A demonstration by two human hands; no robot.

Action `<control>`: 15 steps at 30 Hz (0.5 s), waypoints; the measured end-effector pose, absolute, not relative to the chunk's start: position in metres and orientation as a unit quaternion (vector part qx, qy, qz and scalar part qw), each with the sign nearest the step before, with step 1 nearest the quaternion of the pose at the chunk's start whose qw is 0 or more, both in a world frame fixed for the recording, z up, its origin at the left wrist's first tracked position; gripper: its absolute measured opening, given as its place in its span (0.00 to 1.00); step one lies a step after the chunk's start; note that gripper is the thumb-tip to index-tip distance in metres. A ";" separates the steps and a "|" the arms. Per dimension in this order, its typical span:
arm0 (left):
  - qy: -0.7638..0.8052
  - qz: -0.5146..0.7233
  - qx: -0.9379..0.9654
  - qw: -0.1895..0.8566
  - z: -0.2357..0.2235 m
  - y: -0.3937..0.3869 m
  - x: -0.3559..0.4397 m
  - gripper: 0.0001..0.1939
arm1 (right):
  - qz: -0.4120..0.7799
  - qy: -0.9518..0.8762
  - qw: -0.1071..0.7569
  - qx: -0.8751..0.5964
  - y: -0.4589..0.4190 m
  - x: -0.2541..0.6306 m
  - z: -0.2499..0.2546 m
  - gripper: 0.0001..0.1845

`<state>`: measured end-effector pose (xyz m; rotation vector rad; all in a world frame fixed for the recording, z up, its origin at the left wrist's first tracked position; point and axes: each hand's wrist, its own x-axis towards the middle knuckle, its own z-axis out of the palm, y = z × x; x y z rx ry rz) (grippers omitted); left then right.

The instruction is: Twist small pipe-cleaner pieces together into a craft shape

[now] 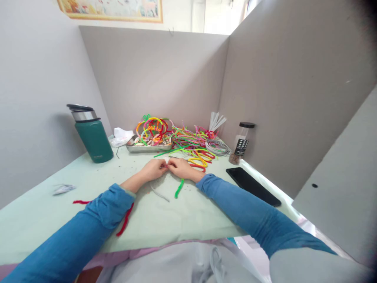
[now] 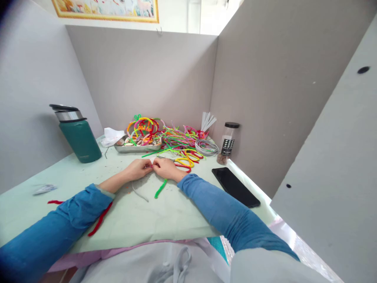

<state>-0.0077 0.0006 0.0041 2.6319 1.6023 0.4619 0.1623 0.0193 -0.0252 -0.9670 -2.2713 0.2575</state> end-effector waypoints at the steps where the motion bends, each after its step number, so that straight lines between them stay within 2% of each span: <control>1: 0.514 0.149 0.845 0.012 0.004 0.001 -0.008 0.09 | 0.097 -0.866 0.323 -0.369 0.019 0.162 -0.025 0.06; 15: 0.513 0.146 0.846 0.004 0.005 -0.001 -0.006 0.09 | 0.097 -0.866 0.320 -0.372 0.019 0.162 -0.025 0.07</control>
